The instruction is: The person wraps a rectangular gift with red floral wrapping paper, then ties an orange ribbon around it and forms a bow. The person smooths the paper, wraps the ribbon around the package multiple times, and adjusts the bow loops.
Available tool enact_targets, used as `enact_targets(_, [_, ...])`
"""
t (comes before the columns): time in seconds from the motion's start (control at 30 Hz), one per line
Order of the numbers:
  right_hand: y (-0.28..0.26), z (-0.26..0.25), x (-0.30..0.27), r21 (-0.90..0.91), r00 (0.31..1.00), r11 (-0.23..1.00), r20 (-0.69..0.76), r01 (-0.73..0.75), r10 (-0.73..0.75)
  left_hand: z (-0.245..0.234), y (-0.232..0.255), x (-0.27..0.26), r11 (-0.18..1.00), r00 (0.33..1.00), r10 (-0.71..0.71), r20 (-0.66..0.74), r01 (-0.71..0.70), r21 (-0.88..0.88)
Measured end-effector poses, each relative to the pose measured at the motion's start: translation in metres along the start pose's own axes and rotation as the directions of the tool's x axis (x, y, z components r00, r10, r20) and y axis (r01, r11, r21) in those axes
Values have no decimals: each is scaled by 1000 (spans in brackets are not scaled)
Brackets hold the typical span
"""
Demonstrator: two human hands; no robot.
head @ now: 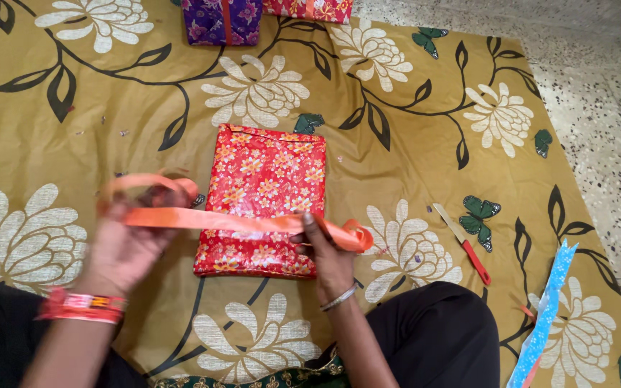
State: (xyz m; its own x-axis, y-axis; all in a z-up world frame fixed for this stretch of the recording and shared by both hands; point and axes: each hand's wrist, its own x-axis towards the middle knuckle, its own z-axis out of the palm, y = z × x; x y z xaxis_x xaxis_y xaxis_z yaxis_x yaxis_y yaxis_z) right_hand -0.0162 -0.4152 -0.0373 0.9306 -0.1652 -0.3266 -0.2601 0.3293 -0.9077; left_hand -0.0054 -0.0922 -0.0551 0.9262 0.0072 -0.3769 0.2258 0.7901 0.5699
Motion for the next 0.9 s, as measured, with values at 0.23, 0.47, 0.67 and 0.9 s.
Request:
enact_targets(0.23, [-4,-28,16,256,988,963,-110,-78,109,-31,65,-9,928,927,161,-338,-259,-268])
enact_targets(0.47, [4,-26,19,274,985,957,-115,-96,131,23,-44,-39,982,867,-128,-482,44,-182])
enact_targets(0.67, [6,-23,21,258,984,958,-90,-124,152,66,-89,-76,954,940,-295,-169,282,-98])
enact_targets(0.9, [7,-10,1,182,993,978,-44,-102,112,81,-120,-43,960,965,-260,-23,256,-110])
